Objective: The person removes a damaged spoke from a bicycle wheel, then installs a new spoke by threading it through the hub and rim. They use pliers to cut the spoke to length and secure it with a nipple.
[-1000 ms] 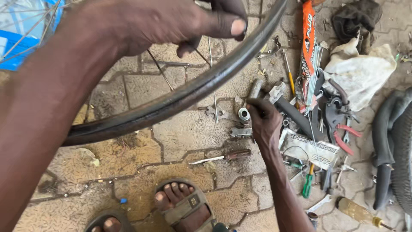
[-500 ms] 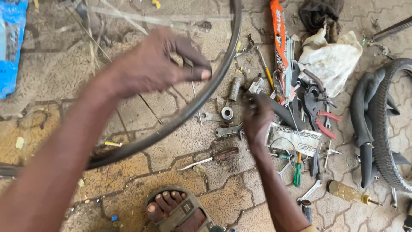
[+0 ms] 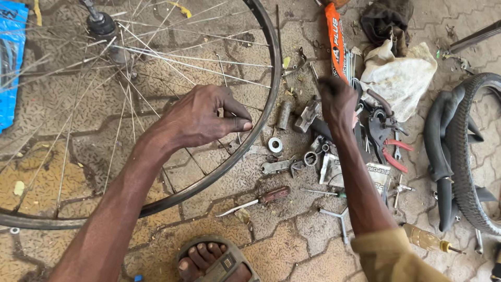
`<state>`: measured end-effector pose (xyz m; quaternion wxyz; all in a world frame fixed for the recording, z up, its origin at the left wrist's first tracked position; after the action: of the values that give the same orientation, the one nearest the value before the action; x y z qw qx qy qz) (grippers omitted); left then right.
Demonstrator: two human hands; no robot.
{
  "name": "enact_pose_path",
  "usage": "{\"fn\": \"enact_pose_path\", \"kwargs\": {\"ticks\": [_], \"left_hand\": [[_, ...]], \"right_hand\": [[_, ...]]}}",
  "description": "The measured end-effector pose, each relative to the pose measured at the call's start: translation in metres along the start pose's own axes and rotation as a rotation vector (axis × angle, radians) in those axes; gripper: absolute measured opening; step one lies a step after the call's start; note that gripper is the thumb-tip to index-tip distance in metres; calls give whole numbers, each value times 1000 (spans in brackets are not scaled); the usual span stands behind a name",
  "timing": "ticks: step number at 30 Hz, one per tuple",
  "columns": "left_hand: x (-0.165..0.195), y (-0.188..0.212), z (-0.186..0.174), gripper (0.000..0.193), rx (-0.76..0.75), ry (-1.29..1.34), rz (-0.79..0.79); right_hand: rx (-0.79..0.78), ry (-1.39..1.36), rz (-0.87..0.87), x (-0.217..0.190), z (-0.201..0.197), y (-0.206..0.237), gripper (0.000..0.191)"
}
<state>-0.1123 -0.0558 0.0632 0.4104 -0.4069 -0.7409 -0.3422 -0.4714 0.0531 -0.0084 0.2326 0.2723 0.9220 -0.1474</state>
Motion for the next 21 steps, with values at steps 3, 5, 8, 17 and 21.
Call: {"fn": "enact_pose_path", "kwargs": {"ticks": [3,5,8,17,21], "left_hand": [[-4,2,3,32,-36,-98,-49],[-6,3,7,32,-52,-163,-73],[-5,0,9,32,-20,-54,-2],[-6,-10,11,27,130,-63,199],[-9,-17,19,27,72,-22,124]], "right_hand": [[43,50,62,5,15,-38,21],[0,69,116,8,28,-59,20],[-31,94,-119,-6,42,-74,17],[117,-101,-216,-19,5,-72,19],[16,-47,20,-38,-17,-42,17]]}}
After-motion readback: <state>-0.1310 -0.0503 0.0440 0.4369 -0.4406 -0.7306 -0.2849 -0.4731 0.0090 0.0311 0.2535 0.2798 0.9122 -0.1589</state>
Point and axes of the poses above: each hand's wrist, its own y-axis away from the middle knuckle, its own z-axis out of the palm, x = y × z, the point moved 6 cm from there along -y, towards the middle knuckle, and after that the axes turned 5 degrees about z, right-handed, at the moved point
